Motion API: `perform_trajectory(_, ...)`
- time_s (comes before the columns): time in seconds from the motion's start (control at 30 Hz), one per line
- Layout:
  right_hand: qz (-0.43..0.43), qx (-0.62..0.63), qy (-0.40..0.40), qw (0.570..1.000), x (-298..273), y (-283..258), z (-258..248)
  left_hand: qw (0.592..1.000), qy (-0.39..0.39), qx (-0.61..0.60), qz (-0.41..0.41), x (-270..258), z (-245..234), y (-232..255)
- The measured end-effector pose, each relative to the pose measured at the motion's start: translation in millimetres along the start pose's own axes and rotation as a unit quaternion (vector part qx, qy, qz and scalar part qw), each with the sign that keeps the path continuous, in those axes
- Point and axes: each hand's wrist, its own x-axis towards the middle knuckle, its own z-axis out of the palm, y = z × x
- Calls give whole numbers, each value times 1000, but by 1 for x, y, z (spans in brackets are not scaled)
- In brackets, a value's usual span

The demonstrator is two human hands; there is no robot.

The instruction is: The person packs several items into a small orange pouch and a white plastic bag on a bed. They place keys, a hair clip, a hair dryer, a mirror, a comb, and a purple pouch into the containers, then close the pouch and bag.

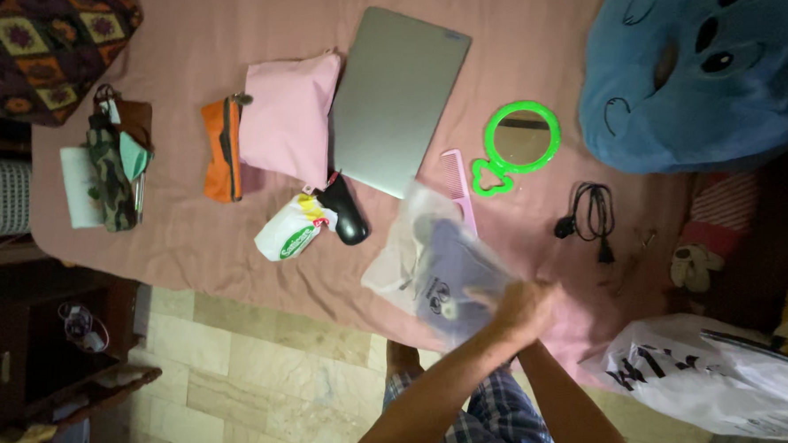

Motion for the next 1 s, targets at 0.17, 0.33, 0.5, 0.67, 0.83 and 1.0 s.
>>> perform_trajectory(0.17, -3, -22, 0, 1000, 16, 13, -9, 992, -27, -81, -96, -35, -19, 0)
perform_trajectory(0.33, -19, -64, 20, 998, 32, 1, -30, 918, 299, -83, -246, -104, -49, -42)
perform_trajectory(0.5, -9, -98, 27, 995, 38, 10, -32, 522, 113, -479, -697, -151, -65, -68)
perform_trajectory(0.67, -14, -128, 29, 991, 43, 13, -21, 480, 73, -708, -513, -167, -59, -67)
perform_trajectory(0.83, -42, -154, 24, 987, 71, -16, -4, 599, 12, -696, -396, -181, -32, -68)
perform_trajectory(1.0, -53, -169, 21, 984, 92, -19, 12, 825, -129, -409, -368, -187, 40, -53)
